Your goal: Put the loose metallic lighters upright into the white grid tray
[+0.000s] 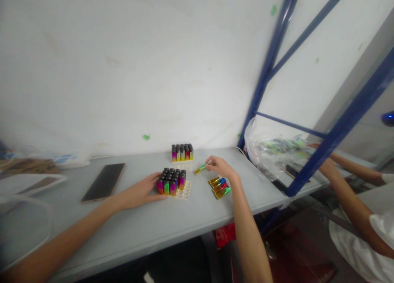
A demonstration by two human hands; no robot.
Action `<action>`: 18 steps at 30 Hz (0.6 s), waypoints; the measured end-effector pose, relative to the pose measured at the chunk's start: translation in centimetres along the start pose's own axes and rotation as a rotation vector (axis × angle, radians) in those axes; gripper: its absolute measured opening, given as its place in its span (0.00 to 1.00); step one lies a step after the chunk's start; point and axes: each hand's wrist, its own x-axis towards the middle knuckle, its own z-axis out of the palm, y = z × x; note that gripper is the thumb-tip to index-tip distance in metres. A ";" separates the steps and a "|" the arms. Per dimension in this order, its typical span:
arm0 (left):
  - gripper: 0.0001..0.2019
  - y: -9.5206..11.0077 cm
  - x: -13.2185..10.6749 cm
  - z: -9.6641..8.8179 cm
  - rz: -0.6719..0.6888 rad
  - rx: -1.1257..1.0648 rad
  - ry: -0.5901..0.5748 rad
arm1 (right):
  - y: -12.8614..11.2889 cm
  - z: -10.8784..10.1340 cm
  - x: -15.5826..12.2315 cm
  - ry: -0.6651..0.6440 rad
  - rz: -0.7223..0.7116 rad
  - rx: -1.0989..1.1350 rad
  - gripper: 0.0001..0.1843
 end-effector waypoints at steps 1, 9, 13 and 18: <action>0.34 0.0 0.0 0.0 0.001 0.000 -0.001 | -0.2 0.2 0.2 0.042 -0.037 0.056 0.22; 0.33 -0.4 0.1 0.2 0.032 -0.037 0.034 | -4.4 2.3 0.9 0.308 -0.080 0.449 0.27; 0.34 -0.5 0.1 0.3 0.017 -0.045 0.032 | -6.9 3.5 0.4 0.211 -0.105 0.713 0.25; 0.37 -0.4 0.1 0.5 -0.021 -0.046 0.026 | -8.8 4.8 0.2 0.151 -0.069 0.851 0.27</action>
